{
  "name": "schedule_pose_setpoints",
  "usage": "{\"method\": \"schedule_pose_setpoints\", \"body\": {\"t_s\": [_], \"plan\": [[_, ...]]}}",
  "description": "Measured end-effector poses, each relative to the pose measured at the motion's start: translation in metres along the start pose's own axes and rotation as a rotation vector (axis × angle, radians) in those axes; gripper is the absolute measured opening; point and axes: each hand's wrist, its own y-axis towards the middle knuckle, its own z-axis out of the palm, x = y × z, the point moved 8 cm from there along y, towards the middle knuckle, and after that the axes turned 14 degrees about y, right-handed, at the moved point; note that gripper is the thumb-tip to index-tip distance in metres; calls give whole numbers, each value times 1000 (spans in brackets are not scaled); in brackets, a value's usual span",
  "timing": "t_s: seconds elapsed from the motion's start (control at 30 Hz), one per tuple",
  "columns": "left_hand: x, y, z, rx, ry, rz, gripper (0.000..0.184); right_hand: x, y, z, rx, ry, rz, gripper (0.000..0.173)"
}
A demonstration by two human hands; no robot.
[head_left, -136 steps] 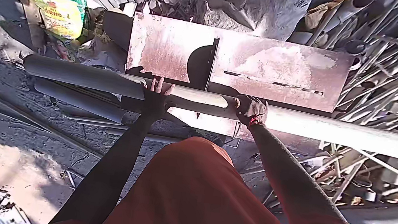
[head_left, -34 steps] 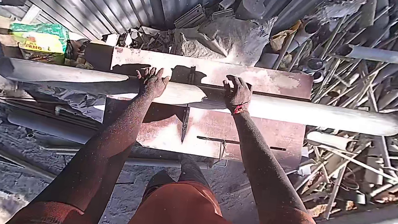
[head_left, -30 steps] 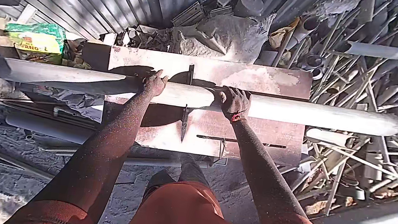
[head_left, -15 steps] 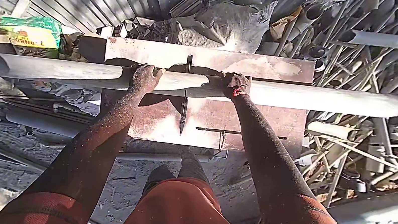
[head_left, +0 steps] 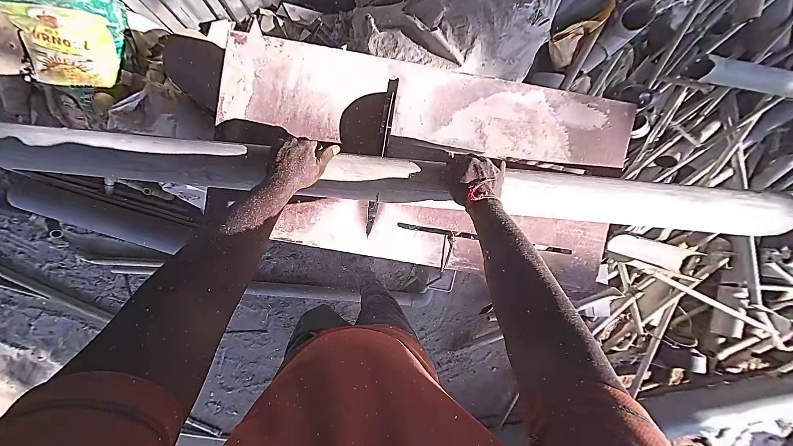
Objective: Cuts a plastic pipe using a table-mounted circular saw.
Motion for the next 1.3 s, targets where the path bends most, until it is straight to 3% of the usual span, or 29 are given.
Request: {"method": "schedule_pose_setpoints", "body": {"t_s": [0.1, 0.27, 0.43, 0.57, 0.77, 0.87, 1.03, 1.13, 1.3], "plan": [[-1, -12, 5, 5, -49, 30, 74, 0, -12, 3, -49, 18, -25, 52], [4, -35, 21, -129, -82, 173, 65, -8, -35, 14, -191, 17, -134, 50], [12, -72, 40, -150, -26, 245, 84, -18, -79, 27, -251, 75, -269, 48], [19, -99, 55, -148, 29, 341, 86, -29, -112, 30, -169, 70, -348, 74], [21, -111, 68, -13, 87, 359, 107, -29, -109, 45, 171, -63, -338, 109], [20, -112, 63, -64, 111, 362, 98, -22, -102, 48, 162, -62, -400, 105], [27, -90, 34, -261, 129, 305, 95, -9, -86, 30, -78, -62, -462, 104], [25, -72, 21, -229, 163, 292, 99, -2, -74, 24, -80, -68, -397, 101], [19, -81, 47, -234, 117, 300, 103, -19, -84, 42, -77, -73, -357, 99]]}}
